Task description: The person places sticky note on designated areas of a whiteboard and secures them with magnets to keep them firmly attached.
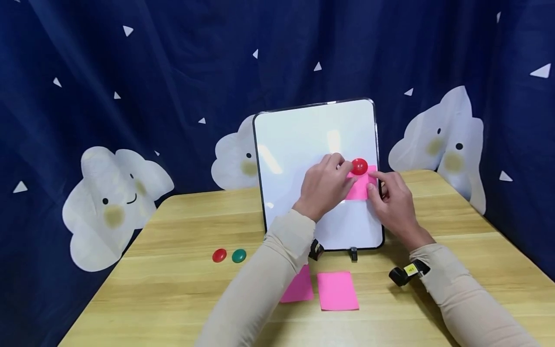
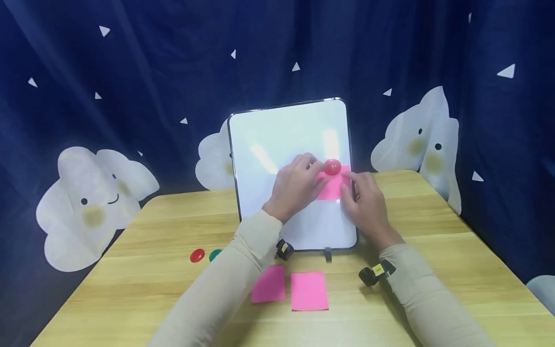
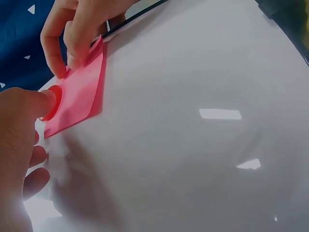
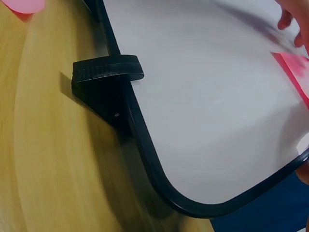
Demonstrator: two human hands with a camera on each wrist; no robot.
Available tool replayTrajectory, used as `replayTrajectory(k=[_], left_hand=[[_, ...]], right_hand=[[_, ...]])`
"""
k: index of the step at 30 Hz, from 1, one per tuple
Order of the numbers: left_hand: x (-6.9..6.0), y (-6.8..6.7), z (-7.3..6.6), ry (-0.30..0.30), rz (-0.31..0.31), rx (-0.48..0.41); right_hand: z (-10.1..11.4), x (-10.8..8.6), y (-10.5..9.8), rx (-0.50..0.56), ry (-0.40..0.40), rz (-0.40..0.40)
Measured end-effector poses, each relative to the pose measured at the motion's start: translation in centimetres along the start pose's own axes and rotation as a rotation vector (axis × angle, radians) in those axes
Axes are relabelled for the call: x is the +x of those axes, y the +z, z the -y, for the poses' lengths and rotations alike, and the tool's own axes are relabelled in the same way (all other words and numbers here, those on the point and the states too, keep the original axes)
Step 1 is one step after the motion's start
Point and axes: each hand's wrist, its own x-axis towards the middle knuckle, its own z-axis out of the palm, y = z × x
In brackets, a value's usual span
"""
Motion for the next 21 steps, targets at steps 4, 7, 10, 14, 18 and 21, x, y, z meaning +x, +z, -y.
replayTrajectory(k=[4, 7, 10, 14, 18, 21], left_hand=[[-0.5, -0.3, 0.5, 0.007, -0.001, 0.016], [-1.1, -0.6, 0.9, 0.0, 0.006, 0.011], [-1.8, -0.8, 1.2, -0.003, 0.018, 0.001], [-2.7, -1.1, 1.5, 0.005, 0.026, -0.016], [-3.8, -1.4, 1.9, -0.006, 0.052, -0.042], [-4.8, -1.5, 2.1, -0.018, 0.079, -0.054]], right_hand=[[-0.1, 0.1, -0.3, -0.021, 0.011, 0.005], [-0.1, 0.3, -0.5, -0.046, 0.023, 0.006], [0.0, 0.4, -0.7, -0.075, 0.021, -0.008], [0.2, 0.5, -0.9, -0.106, 0.008, -0.029], [0.5, 0.7, -1.1, -0.102, -0.022, -0.045], [0.6, 0.8, -1.0, -0.078, -0.048, -0.068]])
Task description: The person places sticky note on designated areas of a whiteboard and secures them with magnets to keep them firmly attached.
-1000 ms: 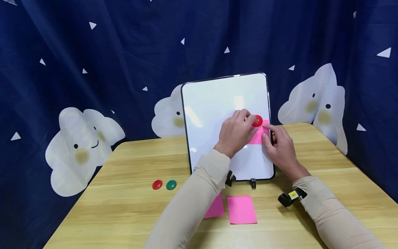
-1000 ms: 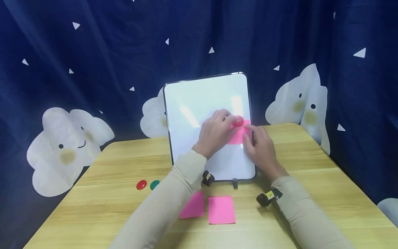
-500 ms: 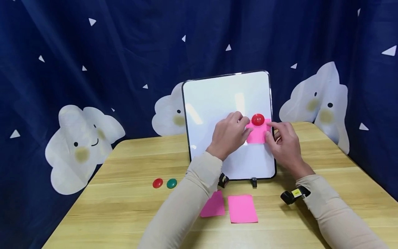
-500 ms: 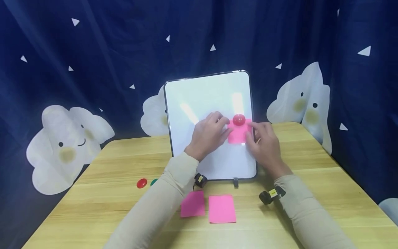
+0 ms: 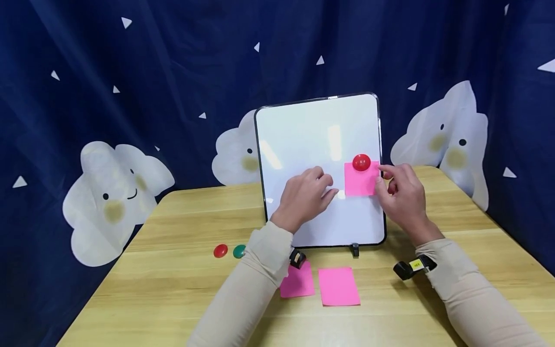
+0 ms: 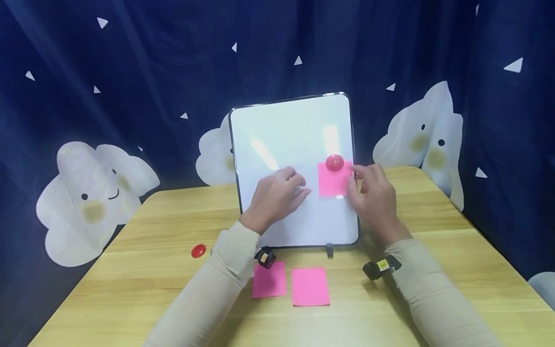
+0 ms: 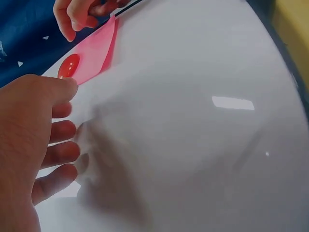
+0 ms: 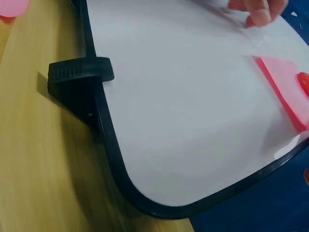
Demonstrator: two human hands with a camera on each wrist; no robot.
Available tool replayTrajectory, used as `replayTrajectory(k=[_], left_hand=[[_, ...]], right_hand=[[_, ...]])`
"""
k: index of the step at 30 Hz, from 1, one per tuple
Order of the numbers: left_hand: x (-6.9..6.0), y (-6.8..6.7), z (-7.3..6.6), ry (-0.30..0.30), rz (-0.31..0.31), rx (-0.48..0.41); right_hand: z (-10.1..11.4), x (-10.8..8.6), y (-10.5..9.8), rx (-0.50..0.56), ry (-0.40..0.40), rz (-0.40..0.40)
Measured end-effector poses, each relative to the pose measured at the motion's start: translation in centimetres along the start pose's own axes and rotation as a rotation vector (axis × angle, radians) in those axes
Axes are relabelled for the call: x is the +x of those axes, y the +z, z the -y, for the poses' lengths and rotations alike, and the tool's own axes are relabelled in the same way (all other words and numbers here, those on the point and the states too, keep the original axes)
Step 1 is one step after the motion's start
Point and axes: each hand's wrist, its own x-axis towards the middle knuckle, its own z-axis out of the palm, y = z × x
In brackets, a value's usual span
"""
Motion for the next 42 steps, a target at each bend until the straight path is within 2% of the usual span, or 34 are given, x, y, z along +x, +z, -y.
replayTrajectory(k=[3, 8, 15, 20, 25, 32, 38, 42], left_hand=[[-1.3, -0.1, 0.1, 0.0, 0.013, -0.013], [-3.4, -0.1, -0.1, 0.013, 0.008, -0.024], [-6.2, -0.1, -0.2, 0.04, 0.023, -0.044], [-8.5, -0.5, 0.1, 0.007, 0.063, -0.081], [-10.9, -1.1, 0.5, -0.025, 0.135, -0.135], [-13.1, -1.2, 0.9, -0.048, 0.204, -0.146], [-14.6, -1.3, 1.6, -0.086, 0.226, -0.172], [-15.4, -1.2, 2.1, -0.131, 0.212, -0.215]], right_hand=[[0.1, -0.1, 0.2, 0.033, -0.019, -0.017], [0.3, -0.4, 0.7, 0.09, -0.066, -0.002], [1.1, -0.5, 1.3, 0.093, -0.156, 0.02], [1.8, -0.5, 1.8, 0.082, -0.185, 0.064], [2.6, -0.7, 2.1, 0.071, -0.228, 0.097], [3.6, -1.5, 2.0, 0.062, -0.29, 0.14], [4.8, -2.3, 1.9, 0.049, -0.326, 0.329], [5.9, -2.8, 1.7, 0.073, -0.307, 0.437]])
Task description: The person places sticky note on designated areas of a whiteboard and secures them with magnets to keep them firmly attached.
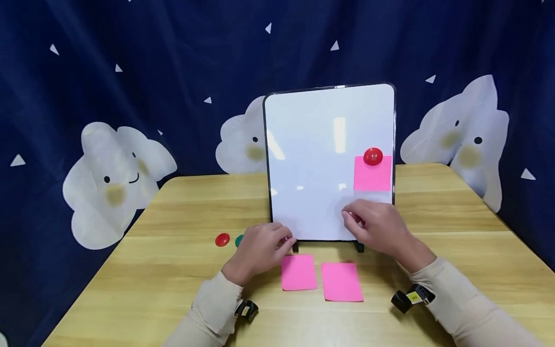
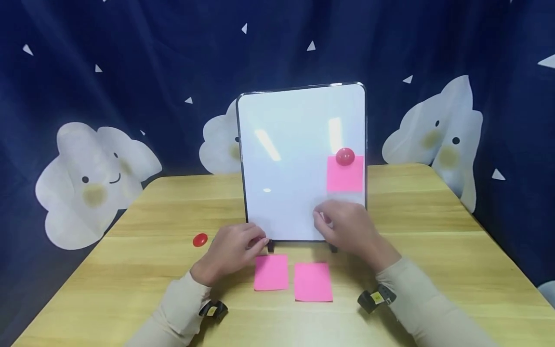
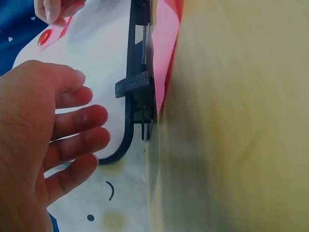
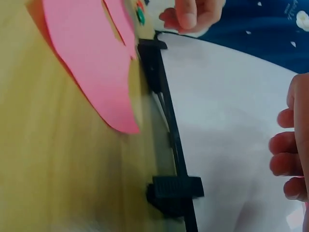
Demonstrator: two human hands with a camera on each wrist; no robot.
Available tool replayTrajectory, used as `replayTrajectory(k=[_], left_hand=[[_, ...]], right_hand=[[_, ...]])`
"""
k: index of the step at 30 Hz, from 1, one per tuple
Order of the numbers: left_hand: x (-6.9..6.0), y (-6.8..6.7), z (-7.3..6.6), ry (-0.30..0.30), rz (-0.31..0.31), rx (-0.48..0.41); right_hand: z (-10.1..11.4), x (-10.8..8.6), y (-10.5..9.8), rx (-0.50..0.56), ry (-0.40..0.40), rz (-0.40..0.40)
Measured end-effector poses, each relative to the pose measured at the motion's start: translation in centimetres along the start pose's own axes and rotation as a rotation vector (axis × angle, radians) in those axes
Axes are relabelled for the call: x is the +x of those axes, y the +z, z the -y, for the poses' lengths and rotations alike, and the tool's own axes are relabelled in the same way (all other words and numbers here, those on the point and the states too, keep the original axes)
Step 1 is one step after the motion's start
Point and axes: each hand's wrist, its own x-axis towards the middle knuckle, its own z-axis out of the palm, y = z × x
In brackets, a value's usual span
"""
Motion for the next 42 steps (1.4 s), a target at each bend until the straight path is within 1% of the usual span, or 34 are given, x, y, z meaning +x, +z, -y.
replayTrajectory(k=[2, 5, 10, 13, 16, 19, 22, 29, 33, 37, 42], left_hand=[[-0.3, 0.0, 0.2, -0.021, -0.007, -0.028], [-0.7, -0.3, 0.7, -0.043, -0.008, -0.07], [-1.5, -0.9, 1.9, -0.057, 0.014, -0.128], [-1.8, -1.3, 2.7, -0.077, 0.024, -0.145], [-2.0, -1.7, 3.3, -0.103, 0.042, -0.146], [-2.3, -2.0, 3.9, -0.142, 0.055, -0.132], [-2.6, -2.3, 4.5, -0.177, 0.058, -0.105], [-3.4, -2.5, 5.9, -0.218, 0.087, -0.072], [-3.8, -2.8, 6.6, -0.238, 0.099, -0.054], [-4.1, -3.1, 7.2, -0.253, 0.113, -0.067], [-4.4, -3.8, 7.8, -0.299, 0.153, -0.108]], right_hand=[[0.4, -0.2, 0.1, 0.043, 0.011, 0.031], [0.9, -0.7, 0.3, 0.134, 0.042, 0.094], [1.3, -1.5, 0.3, 0.26, 0.085, 0.233], [1.4, -1.6, 0.1, 0.291, 0.107, 0.337], [1.6, -1.5, -0.2, 0.298, 0.148, 0.47], [1.8, -1.3, -0.5, 0.298, 0.19, 0.597], [2.0, -1.1, -0.7, 0.295, 0.221, 0.683], [2.4, -1.2, -0.8, 0.273, 0.232, 0.802], [2.5, -1.3, -0.9, 0.236, 0.28, 0.863], [2.7, -1.1, -1.1, 0.198, 0.318, 0.904], [3.2, -0.9, -1.3, 0.168, 0.314, 0.94]])
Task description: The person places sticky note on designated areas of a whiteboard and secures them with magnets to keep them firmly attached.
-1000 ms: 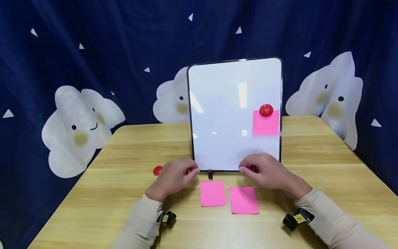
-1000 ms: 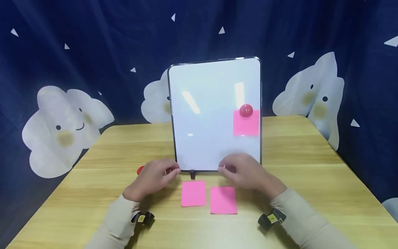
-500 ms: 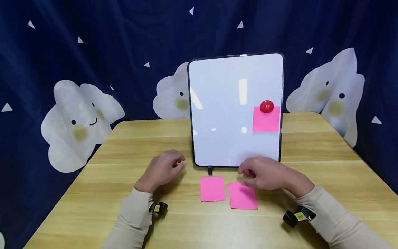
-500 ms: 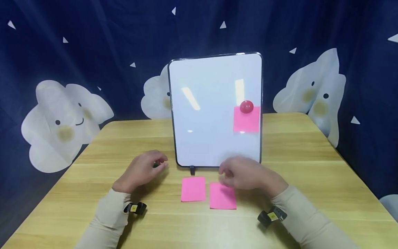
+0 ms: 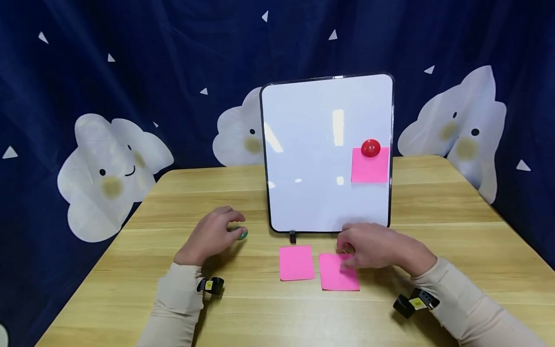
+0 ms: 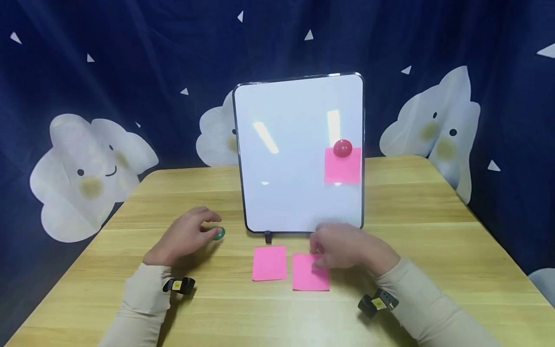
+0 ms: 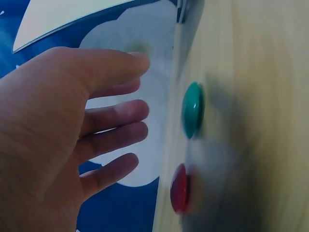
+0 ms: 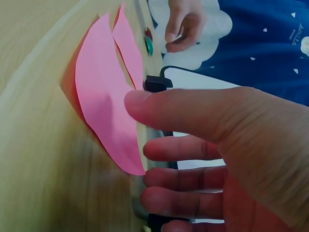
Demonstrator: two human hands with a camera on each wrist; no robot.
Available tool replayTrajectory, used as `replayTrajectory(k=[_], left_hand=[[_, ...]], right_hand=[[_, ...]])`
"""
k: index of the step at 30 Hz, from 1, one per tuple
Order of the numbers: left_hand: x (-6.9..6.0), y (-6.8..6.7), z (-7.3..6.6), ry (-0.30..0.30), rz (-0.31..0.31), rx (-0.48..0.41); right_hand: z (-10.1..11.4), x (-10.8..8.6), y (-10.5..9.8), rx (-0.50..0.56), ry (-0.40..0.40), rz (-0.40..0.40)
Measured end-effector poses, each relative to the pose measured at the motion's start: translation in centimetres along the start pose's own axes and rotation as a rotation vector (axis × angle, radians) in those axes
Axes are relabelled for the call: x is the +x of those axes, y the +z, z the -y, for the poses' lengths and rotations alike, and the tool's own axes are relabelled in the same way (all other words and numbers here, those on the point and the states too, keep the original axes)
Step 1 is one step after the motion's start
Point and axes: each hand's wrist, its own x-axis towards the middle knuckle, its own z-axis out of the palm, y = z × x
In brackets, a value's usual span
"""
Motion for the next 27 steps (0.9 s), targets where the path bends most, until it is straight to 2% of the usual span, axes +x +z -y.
replayTrajectory(k=[5, 10, 14, 21, 27], left_hand=[[-0.09, -0.28, 0.51, -0.035, 0.07, -0.04], [-0.31, 0.03, 0.8, -0.048, 0.127, -0.049], [-0.4, 0.22, 0.9, -0.055, 0.139, -0.045], [-0.44, 0.38, 0.79, -0.057, 0.177, -0.058], [-0.33, 0.49, 0.77, -0.054, 0.167, -0.048]], right_hand=[[0.08, 0.01, 0.01, -0.037, -0.004, -0.004], [-0.13, 0.16, 0.43, -0.068, -0.047, -0.029], [-0.11, 0.19, 0.74, -0.062, -0.067, -0.038], [0.08, 0.37, 0.82, -0.042, -0.043, -0.02], [0.01, 0.35, 0.74, -0.019, -0.068, -0.035]])
